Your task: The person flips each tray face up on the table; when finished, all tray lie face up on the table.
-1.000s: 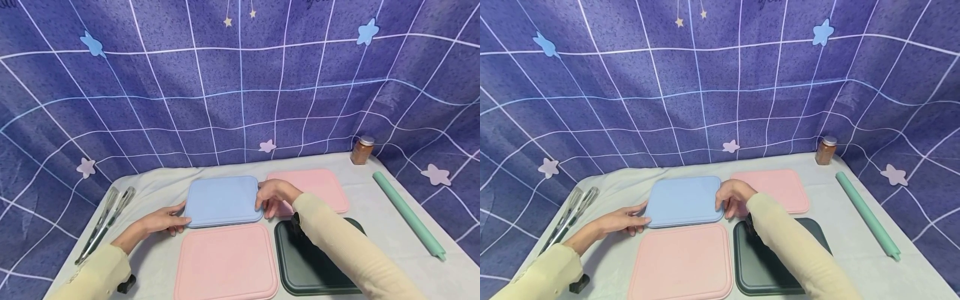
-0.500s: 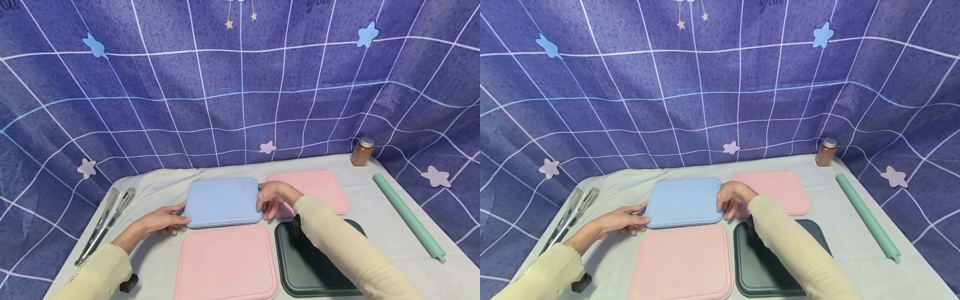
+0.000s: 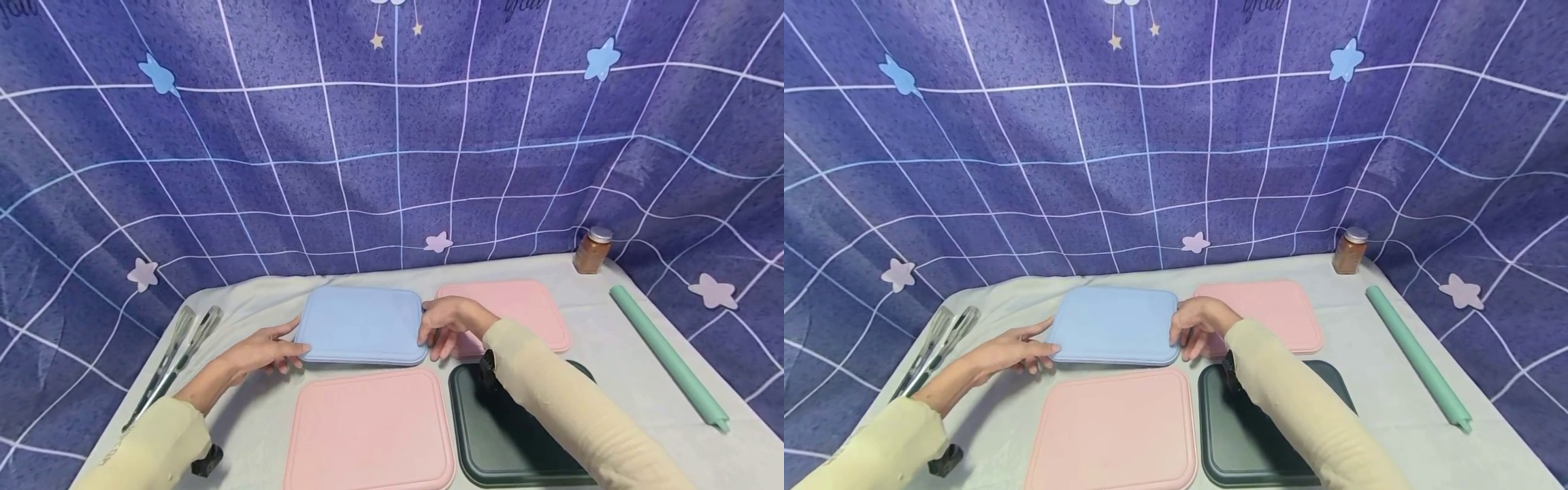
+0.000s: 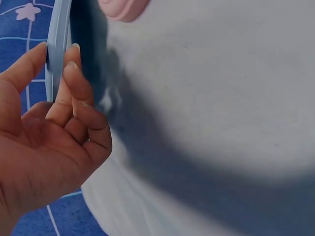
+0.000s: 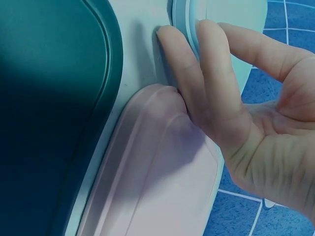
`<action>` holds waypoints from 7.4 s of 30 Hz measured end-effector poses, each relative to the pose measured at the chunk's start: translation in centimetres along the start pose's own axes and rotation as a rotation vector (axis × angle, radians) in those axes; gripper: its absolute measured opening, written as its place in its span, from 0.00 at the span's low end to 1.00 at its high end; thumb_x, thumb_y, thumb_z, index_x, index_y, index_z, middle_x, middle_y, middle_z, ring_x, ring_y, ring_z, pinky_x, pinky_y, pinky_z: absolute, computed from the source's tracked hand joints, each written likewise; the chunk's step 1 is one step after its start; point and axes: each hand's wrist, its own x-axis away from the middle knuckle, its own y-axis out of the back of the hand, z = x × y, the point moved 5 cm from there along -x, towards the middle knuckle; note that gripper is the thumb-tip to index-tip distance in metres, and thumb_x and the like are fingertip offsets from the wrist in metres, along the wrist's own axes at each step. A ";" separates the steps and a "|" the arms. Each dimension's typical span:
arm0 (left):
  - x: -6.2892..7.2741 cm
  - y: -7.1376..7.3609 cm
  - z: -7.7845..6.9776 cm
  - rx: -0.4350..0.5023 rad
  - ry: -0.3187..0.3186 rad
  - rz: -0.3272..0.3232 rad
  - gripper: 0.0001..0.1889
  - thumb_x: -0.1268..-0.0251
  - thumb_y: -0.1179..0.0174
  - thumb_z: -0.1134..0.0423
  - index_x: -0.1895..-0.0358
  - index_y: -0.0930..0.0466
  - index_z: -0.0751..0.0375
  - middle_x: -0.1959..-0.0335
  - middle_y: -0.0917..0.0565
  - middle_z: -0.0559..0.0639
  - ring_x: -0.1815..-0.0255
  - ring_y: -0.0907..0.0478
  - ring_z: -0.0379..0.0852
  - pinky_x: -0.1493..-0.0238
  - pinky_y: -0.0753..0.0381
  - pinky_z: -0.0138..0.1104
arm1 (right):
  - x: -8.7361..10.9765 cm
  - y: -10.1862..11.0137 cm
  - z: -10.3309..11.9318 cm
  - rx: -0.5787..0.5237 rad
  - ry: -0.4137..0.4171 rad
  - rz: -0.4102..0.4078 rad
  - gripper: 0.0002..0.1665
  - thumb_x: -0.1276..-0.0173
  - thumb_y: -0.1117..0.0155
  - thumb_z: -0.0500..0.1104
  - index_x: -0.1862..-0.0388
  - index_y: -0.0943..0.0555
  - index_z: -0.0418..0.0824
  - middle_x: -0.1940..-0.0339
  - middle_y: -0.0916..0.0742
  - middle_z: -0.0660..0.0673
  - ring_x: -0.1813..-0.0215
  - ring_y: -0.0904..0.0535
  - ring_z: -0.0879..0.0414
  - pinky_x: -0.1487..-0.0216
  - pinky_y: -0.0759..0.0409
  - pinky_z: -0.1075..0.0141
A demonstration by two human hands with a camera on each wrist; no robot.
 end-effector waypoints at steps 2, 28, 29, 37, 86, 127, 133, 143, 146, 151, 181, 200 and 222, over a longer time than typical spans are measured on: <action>0.1 0.3 -0.5 -0.008 -0.006 -0.024 0.51 0.34 0.35 0.45 0.17 0.59 0.54 0.67 0.12 0.49 0.74 0.25 0.39 0.74 0.32 0.30 | 0.0 0.0 0.1 0.000 0.013 0.000 0.66 0.40 0.33 0.30 0.17 0.69 0.39 0.62 0.17 0.32 0.75 0.14 0.47 0.72 0.13 0.58; 2.7 1.3 -7.0 0.009 -0.135 -0.127 0.49 0.34 0.38 0.54 0.17 0.60 0.51 0.76 0.20 0.47 0.76 0.29 0.40 0.76 0.34 0.30 | -0.5 -0.9 0.3 -0.068 0.074 0.012 0.62 0.39 0.35 0.34 0.17 0.63 0.41 0.60 0.17 0.31 0.72 0.14 0.46 0.68 0.12 0.56; 2.8 1.3 -7.3 0.011 -0.141 -0.130 0.49 0.34 0.38 0.54 0.17 0.60 0.51 0.77 0.21 0.47 0.77 0.29 0.41 0.77 0.35 0.30 | -0.5 -0.9 0.3 -0.066 0.075 0.009 0.62 0.40 0.35 0.34 0.17 0.64 0.41 0.60 0.17 0.31 0.72 0.14 0.46 0.68 0.12 0.55; 3.2 1.1 -8.9 -0.002 -0.159 -0.158 0.49 0.36 0.38 0.57 0.17 0.60 0.48 0.77 0.24 0.46 0.76 0.29 0.41 0.77 0.37 0.30 | -0.5 -0.8 0.5 -0.059 0.080 0.010 0.62 0.40 0.35 0.34 0.17 0.65 0.40 0.62 0.17 0.33 0.71 0.14 0.46 0.66 0.12 0.54; 4.4 -0.7 -14.4 -0.097 -0.232 -0.284 0.45 0.40 0.38 0.63 0.21 0.52 0.63 0.71 0.19 0.49 0.73 0.27 0.43 0.72 0.32 0.32 | 4.3 0.1 10.8 0.188 0.121 -0.073 0.55 0.26 0.41 0.54 0.16 0.65 0.52 0.56 0.18 0.35 0.72 0.19 0.49 0.71 0.17 0.61; 6.1 -4.1 -17.6 -0.302 -0.366 -0.458 0.40 0.41 0.41 0.58 0.24 0.43 0.63 0.75 0.21 0.44 0.79 0.29 0.40 0.71 0.29 0.35 | 7.0 -1.1 20.8 0.413 0.136 -0.178 0.24 0.29 0.43 0.52 0.42 0.28 0.38 0.48 0.21 0.34 0.59 0.11 0.40 0.57 0.12 0.57; 6.0 -5.2 -16.9 -0.229 -0.493 -0.186 0.52 0.36 0.37 0.60 0.17 0.66 0.53 0.71 0.17 0.45 0.72 0.25 0.41 0.67 0.25 0.33 | 7.8 -0.1 20.2 0.395 0.158 -0.145 0.23 0.26 0.45 0.51 0.41 0.29 0.37 0.48 0.22 0.31 0.60 0.11 0.39 0.59 0.12 0.56; 5.2 -5.1 -14.6 -0.163 -0.505 -0.005 0.33 0.29 0.43 0.62 0.22 0.41 0.60 0.62 0.14 0.53 0.64 0.18 0.46 0.59 0.21 0.34 | 9.1 2.2 18.6 0.350 0.208 -0.169 0.42 0.26 0.45 0.50 0.18 0.48 0.47 0.58 0.21 0.34 0.67 0.11 0.42 0.64 0.12 0.56; 4.9 -4.7 -13.7 -0.166 -0.475 0.001 0.29 0.28 0.45 0.63 0.25 0.35 0.62 0.62 0.14 0.54 0.64 0.17 0.46 0.55 0.18 0.38 | 9.5 2.8 18.0 0.341 0.217 -0.160 0.47 0.25 0.46 0.50 0.16 0.59 0.51 0.53 0.20 0.34 0.65 0.11 0.42 0.65 0.12 0.56; 4.4 -4.0 -12.6 -0.173 -0.442 0.002 0.28 0.26 0.44 0.60 0.26 0.34 0.62 0.62 0.14 0.55 0.64 0.17 0.45 0.52 0.18 0.40 | 10.3 4.1 17.0 0.336 0.243 -0.169 0.46 0.25 0.47 0.51 0.16 0.58 0.54 0.49 0.20 0.35 0.63 0.11 0.41 0.64 0.12 0.56; 0.8 -3.8 -5.2 -0.019 -0.176 -0.043 0.37 0.21 0.51 0.49 0.20 0.54 0.62 0.59 0.15 0.62 0.67 0.18 0.47 0.67 0.27 0.36 | 9.0 7.8 4.9 -0.309 0.457 -0.043 0.43 0.23 0.50 0.43 0.16 0.57 0.52 0.53 0.18 0.43 0.67 0.12 0.51 0.66 0.12 0.56; 0.6 -3.3 -4.3 0.209 -0.179 -0.035 0.35 0.26 0.44 0.56 0.21 0.47 0.59 0.76 0.22 0.43 0.73 0.23 0.40 0.69 0.28 0.30 | 9.3 6.6 4.3 -0.368 0.504 0.008 0.42 0.22 0.49 0.43 0.16 0.55 0.53 0.56 0.17 0.46 0.66 0.13 0.53 0.66 0.12 0.56; 1.0 -1.4 -2.8 0.113 -0.248 0.074 0.43 0.27 0.43 0.60 0.18 0.60 0.61 0.73 0.22 0.48 0.72 0.26 0.38 0.69 0.28 0.28 | 6.6 5.5 1.2 -0.177 0.366 0.079 0.52 0.28 0.45 0.35 0.16 0.62 0.53 0.59 0.16 0.45 0.64 0.14 0.52 0.68 0.14 0.61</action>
